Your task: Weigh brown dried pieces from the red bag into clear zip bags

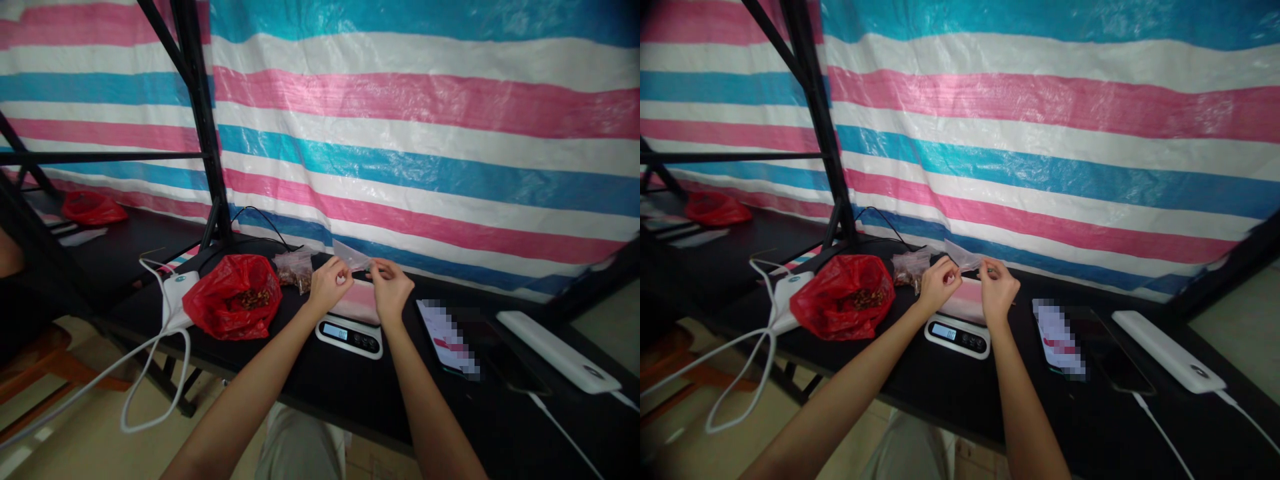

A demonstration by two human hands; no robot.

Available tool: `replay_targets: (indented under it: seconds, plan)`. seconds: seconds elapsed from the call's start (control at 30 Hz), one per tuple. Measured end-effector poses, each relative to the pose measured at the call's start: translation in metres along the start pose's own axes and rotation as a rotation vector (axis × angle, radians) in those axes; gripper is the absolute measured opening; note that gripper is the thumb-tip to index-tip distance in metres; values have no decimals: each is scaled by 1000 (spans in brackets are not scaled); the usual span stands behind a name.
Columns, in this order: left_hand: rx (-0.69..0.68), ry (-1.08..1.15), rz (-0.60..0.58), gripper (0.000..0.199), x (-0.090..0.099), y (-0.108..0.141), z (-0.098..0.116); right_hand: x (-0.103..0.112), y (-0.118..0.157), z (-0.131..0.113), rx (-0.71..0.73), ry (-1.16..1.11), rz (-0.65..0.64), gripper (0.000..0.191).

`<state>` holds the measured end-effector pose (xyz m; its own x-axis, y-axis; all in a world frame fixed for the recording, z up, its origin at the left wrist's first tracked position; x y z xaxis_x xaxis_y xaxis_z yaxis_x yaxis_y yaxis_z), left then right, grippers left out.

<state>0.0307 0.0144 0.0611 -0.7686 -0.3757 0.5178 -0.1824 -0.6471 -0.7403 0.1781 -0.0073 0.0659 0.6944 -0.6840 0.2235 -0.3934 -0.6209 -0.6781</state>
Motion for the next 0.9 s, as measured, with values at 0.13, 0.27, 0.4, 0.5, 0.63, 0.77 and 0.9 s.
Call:
replay_targets:
  seconds: [0.13, 0.27, 0.4, 0.5, 0.63, 0.77, 0.9]
  plan:
    - [32, 7, 25, 15, 1, 0, -3, -2, 3, -14, 115, 18, -41, 21]
    - [112, 37, 60, 19, 5, -4, -16, -20, 14, -32, 225, 69, -190, 20]
    - [89, 54, 20, 19, 0, -5, -16, -23, 15, -29, 195, 121, -203, 20]
    - [85, 66, 17, 6, -5, -1, -16, -16, 7, -14, 81, 122, -139, 21]
    - [-7, 38, 112, 16, 0, 4, -9, -9, -1, 11, -104, 27, -69, 21]
    - [-219, -84, 184, 21, 12, 6, 10, -17, -1, 19, -174, -87, -135, 23]
    - [-349, -203, 51, 36, 11, 4, 23, -22, 1, 17, -173, -97, -200, 22]
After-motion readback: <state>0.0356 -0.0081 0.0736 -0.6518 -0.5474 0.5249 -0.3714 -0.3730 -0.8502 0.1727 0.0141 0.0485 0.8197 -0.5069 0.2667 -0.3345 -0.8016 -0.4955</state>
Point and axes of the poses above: each hand's wrist, its own y-axis away from the middle knuckle, its own x-axis out of the back of the hand, z = x × y, the point moved 8 cm from there along -y, towards the middle knuckle, and after that the axes turned 5 degrees about -y, right-handed, at the moved point
